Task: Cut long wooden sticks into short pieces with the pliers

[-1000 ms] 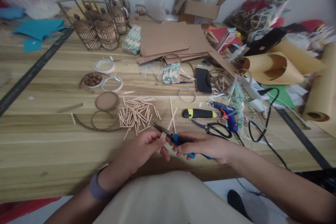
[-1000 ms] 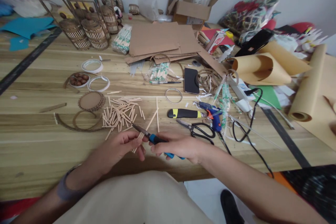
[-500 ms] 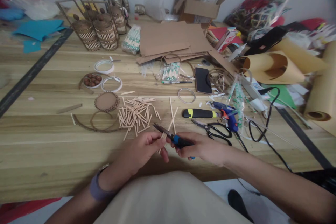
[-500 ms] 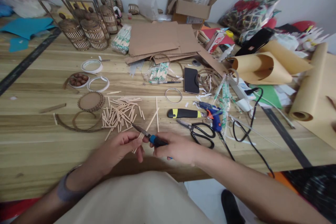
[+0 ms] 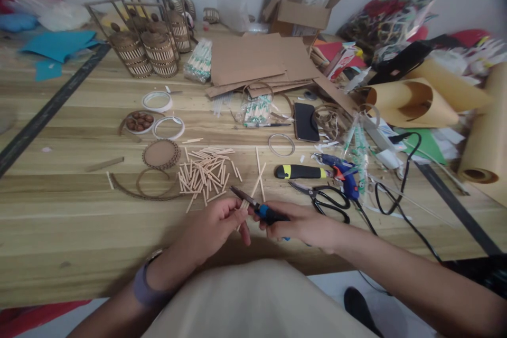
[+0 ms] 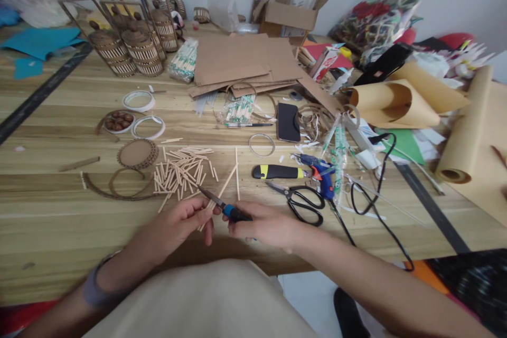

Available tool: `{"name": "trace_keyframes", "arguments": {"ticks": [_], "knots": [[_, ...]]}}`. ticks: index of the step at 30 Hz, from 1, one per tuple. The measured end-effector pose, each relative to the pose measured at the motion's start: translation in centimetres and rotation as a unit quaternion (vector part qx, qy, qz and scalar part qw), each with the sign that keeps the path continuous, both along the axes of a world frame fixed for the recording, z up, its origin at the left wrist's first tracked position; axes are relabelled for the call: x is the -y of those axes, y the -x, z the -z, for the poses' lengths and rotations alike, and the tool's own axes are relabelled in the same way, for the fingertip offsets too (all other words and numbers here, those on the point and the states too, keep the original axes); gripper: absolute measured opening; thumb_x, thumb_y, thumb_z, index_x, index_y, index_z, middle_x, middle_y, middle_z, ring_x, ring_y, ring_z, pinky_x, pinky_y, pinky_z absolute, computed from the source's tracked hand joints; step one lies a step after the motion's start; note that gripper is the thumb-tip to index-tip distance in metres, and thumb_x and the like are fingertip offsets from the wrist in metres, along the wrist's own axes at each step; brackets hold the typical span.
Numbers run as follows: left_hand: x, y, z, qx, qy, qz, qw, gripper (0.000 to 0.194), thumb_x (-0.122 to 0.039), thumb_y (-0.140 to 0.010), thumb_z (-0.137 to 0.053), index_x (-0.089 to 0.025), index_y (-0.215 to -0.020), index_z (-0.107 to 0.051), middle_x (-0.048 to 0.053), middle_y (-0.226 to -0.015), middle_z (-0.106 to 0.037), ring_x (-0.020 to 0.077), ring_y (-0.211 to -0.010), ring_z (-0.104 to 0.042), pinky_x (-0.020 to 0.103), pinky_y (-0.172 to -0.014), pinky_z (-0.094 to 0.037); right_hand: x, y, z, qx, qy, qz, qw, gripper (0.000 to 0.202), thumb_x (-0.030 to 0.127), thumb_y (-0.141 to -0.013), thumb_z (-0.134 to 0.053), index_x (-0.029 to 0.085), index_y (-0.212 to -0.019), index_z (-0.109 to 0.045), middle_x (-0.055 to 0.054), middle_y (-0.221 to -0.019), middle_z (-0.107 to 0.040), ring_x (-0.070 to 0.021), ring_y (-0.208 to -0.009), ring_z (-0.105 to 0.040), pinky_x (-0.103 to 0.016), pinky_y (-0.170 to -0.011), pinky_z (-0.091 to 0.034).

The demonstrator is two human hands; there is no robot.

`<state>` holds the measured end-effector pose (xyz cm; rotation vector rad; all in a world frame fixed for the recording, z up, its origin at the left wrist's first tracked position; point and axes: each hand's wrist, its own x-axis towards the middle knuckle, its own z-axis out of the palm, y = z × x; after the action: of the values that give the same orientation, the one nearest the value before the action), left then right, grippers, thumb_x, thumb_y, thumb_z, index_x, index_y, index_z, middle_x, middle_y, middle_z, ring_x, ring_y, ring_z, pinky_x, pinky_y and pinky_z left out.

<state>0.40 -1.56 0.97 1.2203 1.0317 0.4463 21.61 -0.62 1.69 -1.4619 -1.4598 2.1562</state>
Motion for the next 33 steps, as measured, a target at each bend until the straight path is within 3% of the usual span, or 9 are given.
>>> {"name": "trace_keyframes", "arguments": {"ticks": [6,13,27,33], "knots": [[-0.1,0.0,-0.5,0.035,0.028,0.0,0.999,0.035,-0.049,-0.095,-0.045,-0.022,-0.08,-0.063,-0.002,-0.063,-0.067,0.0207,-0.075,-0.067,0.033,-0.085,-0.045,-0.1,0.1,-0.9,-0.069,0.095,0.048,0.992,0.034,0.029,-0.063,-0.069,0.018,-0.095,-0.069,-0.001,-0.085,-0.064,-0.018,-0.084,-0.059,-0.031,-0.071,-0.044],[0.0,-0.1,0.0,0.036,0.024,0.004,0.999,0.033,-0.046,-0.095,-0.045,-0.022,-0.082,-0.065,-0.003,-0.059,-0.063,0.0184,-0.068,-0.062,0.032,-0.081,-0.042,-0.2,0.0,-0.7,-0.057,0.051,0.01,0.997,0.026,0.027,-0.065,-0.066,0.019,-0.09,-0.064,0.0,-0.085,-0.062,-0.0166,-0.082,-0.056,-0.03,-0.072,-0.04],[0.0,0.0,1.2,-0.009,-0.011,-0.011,1.0,0.037,-0.046,-0.096,-0.044,-0.021,-0.074,-0.058,-0.003,-0.059,-0.057,0.0158,-0.061,-0.051,0.028,-0.064,-0.035,-0.3,0.0,1.6,-0.015,-0.048,-0.032,0.998,0.017,0.023,-0.064,-0.056,0.019,-0.08,-0.054,0.004,-0.068,-0.047,-0.0117,-0.06,-0.042,-0.027,-0.055,-0.032],[-0.1,0.1,1.0,-0.024,-0.019,-0.023,0.999,0.039,-0.047,-0.099,-0.041,-0.021,-0.074,-0.056,-0.003,-0.06,-0.059,0.0163,-0.065,-0.054,0.029,-0.071,-0.04,-0.8,0.1,1.4,-0.026,-0.022,-0.02,0.999,0.024,0.027,-0.067,-0.062,0.018,-0.09,-0.06,0.001,-0.079,-0.055,-0.0147,-0.074,-0.049,-0.028,-0.065,-0.037]]}}
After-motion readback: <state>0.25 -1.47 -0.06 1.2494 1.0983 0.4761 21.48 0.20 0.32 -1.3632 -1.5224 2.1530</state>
